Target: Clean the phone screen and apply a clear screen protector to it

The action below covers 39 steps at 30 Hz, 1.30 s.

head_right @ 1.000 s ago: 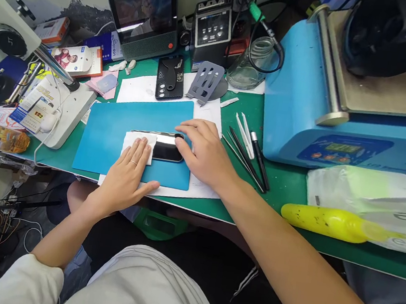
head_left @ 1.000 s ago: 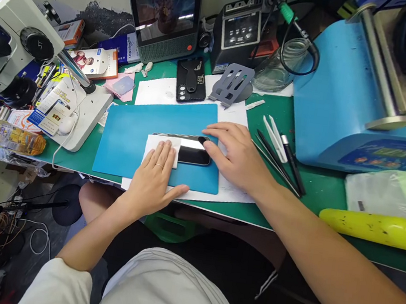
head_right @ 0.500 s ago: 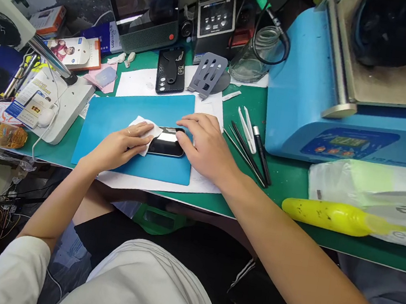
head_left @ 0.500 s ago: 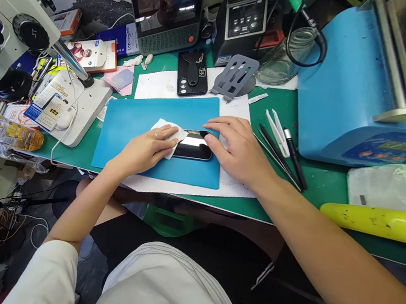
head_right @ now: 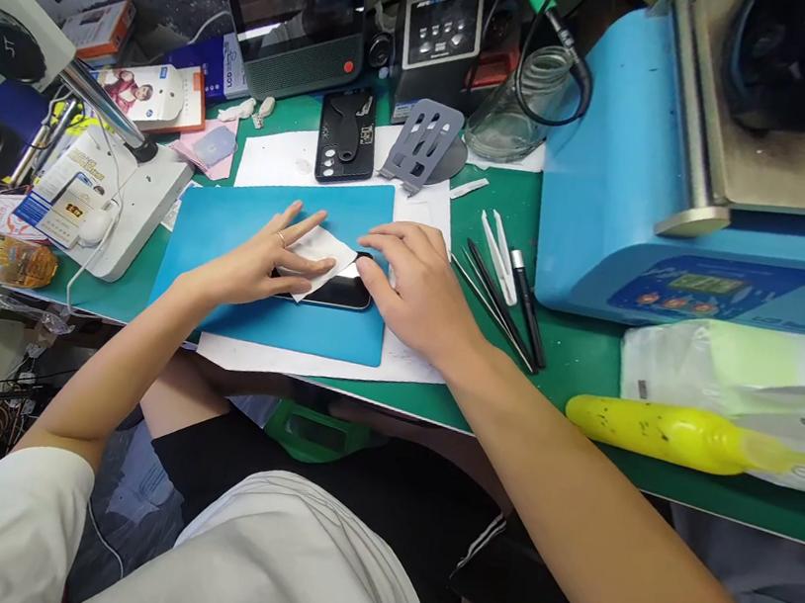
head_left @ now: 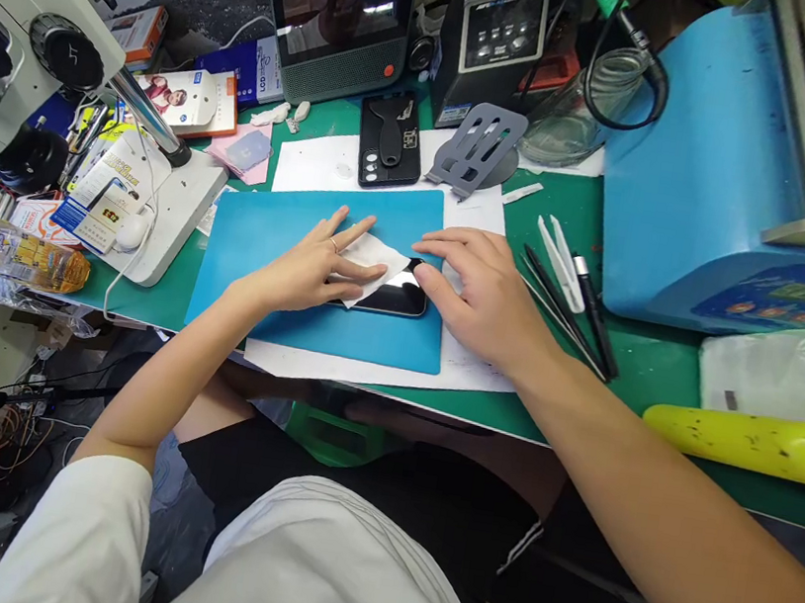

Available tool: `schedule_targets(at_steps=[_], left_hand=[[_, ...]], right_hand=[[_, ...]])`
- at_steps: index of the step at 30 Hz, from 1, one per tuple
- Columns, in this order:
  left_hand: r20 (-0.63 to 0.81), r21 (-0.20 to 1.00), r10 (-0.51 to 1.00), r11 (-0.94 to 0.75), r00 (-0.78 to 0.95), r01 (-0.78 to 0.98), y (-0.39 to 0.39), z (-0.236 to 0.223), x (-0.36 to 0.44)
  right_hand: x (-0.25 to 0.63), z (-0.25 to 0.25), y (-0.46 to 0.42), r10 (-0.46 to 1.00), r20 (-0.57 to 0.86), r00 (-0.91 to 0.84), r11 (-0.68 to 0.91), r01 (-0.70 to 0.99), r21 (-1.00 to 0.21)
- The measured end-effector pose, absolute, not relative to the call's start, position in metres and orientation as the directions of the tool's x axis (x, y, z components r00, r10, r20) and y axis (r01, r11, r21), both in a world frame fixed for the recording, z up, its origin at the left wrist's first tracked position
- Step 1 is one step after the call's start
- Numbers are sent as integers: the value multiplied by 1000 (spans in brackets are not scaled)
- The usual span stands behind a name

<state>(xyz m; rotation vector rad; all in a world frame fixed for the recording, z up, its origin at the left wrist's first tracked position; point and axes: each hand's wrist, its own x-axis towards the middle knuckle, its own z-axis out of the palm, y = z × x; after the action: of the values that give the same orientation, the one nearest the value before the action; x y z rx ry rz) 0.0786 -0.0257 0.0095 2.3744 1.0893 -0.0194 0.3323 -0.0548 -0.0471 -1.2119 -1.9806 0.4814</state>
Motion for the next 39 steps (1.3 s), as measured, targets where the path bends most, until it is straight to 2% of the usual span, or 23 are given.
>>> schedule_targets(at_steps=[6, 14, 30, 39], left_hand=[[-250, 391, 686, -574, 684, 719, -23, 11, 82], [-283, 405, 674, -561, 682, 722, -27, 15, 88], [-254, 397, 711, -541, 655, 741, -17, 12, 78], [-297, 352, 643, -613, 706, 707, -14, 24, 88]], right_hand=[[332, -48, -55, 878, 398, -267, 476, 586, -656], [332, -50, -55, 876, 396, -276, 481, 578, -659], [334, -52, -54, 876, 404, -264, 476, 604, -639], [332, -51, -54, 884, 393, -252, 462, 597, -656]])
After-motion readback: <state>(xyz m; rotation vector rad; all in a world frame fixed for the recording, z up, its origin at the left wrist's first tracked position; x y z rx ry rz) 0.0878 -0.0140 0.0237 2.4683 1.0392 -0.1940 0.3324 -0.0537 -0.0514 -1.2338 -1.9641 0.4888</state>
